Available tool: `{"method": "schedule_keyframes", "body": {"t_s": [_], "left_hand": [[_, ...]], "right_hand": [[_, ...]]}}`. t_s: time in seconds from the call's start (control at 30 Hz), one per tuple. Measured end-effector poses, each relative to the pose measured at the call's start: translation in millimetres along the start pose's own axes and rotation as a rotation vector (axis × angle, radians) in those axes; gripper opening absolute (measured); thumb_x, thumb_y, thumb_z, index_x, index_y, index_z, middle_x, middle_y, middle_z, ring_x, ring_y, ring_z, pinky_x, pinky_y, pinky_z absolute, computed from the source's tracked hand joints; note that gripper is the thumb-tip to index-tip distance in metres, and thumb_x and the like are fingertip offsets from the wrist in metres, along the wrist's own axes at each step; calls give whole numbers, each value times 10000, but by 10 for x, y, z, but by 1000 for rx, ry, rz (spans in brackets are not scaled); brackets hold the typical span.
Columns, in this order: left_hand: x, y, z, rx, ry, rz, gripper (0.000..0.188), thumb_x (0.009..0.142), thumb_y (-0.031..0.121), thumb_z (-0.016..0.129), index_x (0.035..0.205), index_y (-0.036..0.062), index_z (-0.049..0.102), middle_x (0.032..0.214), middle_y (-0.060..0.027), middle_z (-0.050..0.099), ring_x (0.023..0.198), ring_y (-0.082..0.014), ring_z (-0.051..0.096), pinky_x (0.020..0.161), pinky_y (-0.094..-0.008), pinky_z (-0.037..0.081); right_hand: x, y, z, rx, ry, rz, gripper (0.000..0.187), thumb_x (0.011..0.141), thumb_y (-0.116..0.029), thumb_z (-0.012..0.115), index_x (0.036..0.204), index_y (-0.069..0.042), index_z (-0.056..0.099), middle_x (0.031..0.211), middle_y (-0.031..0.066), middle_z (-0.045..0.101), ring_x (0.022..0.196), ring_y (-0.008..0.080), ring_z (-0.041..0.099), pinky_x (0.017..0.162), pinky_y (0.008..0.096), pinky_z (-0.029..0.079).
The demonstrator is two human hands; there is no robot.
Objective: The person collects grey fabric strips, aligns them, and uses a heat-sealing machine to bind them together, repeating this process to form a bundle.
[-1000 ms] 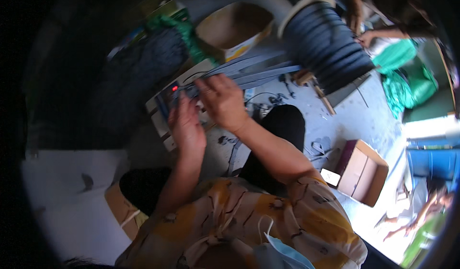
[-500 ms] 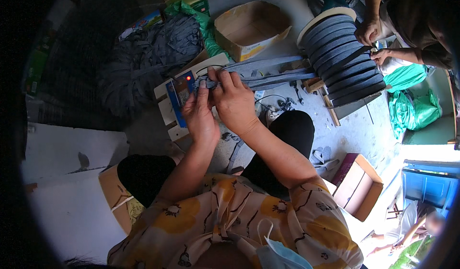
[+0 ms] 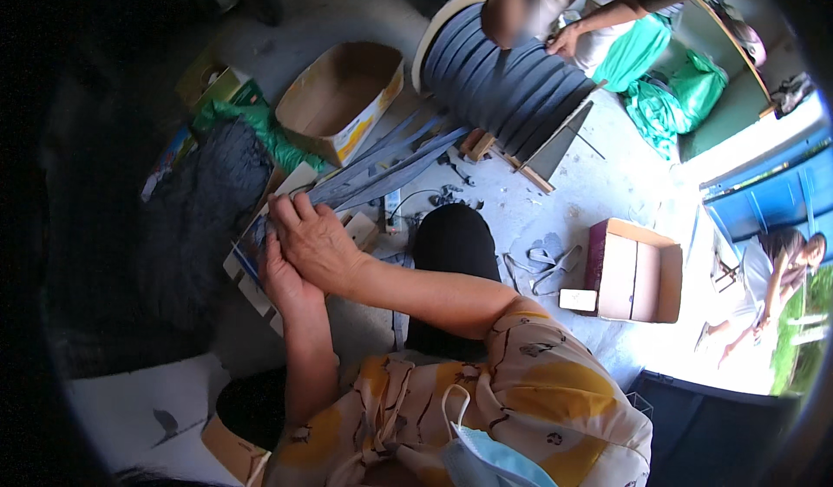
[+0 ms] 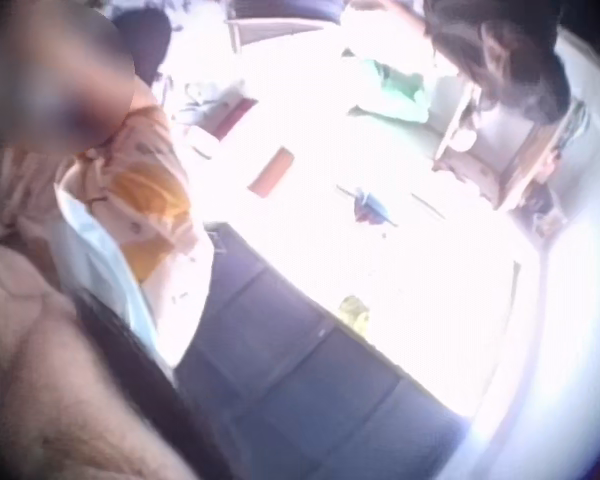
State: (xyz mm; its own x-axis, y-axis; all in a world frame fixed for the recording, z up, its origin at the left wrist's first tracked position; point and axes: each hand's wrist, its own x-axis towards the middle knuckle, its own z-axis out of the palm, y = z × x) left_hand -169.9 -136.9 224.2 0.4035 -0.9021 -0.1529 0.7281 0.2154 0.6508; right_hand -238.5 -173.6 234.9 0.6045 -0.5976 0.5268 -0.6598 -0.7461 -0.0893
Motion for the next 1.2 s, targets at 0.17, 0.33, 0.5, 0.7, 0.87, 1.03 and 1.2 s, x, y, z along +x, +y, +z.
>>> {"method": "schedule_keyframes", "body": {"t_s": [0.17,0.33,0.5,0.7,0.87,1.03,1.2], "left_hand": [[74,-11,-180,76,135,54,353,921,225,585,1201,20,523,1130,-89,607,1044,-187,579,918,-353,437],[33,60,4,86,220,96,277,895,236,631,1063,24,571,992,-69,635,879,-132,587,754,-256,420],[46,36,-28,97,197,27,371,882,299,645,1158,76,536,1094,-48,613,1021,-139,547,781,-272,364],[-6,66,60,72,234,17,410,862,332,664,1115,40,527,1069,-72,613,964,-132,551,768,-263,379],[5,44,-69,158,172,-6,409,877,362,635,1194,122,538,1165,-17,573,1035,-128,480,835,-309,289],[-33,57,-124,50,194,-69,286,881,337,638,1074,134,580,1024,13,592,902,-99,516,755,-272,343],[-68,54,-108,-22,198,-134,273,889,328,625,1079,135,590,1018,5,597,913,-100,530,786,-281,347]], "right_hand": [[-86,401,-147,511,143,-3,575,701,-40,607,1260,3,480,1114,161,490,1009,293,504,807,361,472],[-232,2039,-277,451,791,678,489,787,-71,630,1238,4,454,1176,233,490,1058,367,512,913,418,420],[-178,3285,-241,183,649,894,266,814,-236,620,900,15,632,789,222,619,809,391,615,727,432,471],[-259,3011,-132,677,872,840,179,832,-111,641,890,53,683,695,5,622,650,51,514,595,230,443],[-392,2310,-58,504,539,817,155,840,-91,642,892,48,686,693,37,642,653,60,547,617,228,459],[-325,1467,-107,544,405,431,68,796,-19,666,844,30,671,716,108,615,630,155,572,597,274,463],[-135,705,-124,430,332,78,274,668,9,694,939,-26,673,749,110,591,655,261,575,562,346,470]]}}
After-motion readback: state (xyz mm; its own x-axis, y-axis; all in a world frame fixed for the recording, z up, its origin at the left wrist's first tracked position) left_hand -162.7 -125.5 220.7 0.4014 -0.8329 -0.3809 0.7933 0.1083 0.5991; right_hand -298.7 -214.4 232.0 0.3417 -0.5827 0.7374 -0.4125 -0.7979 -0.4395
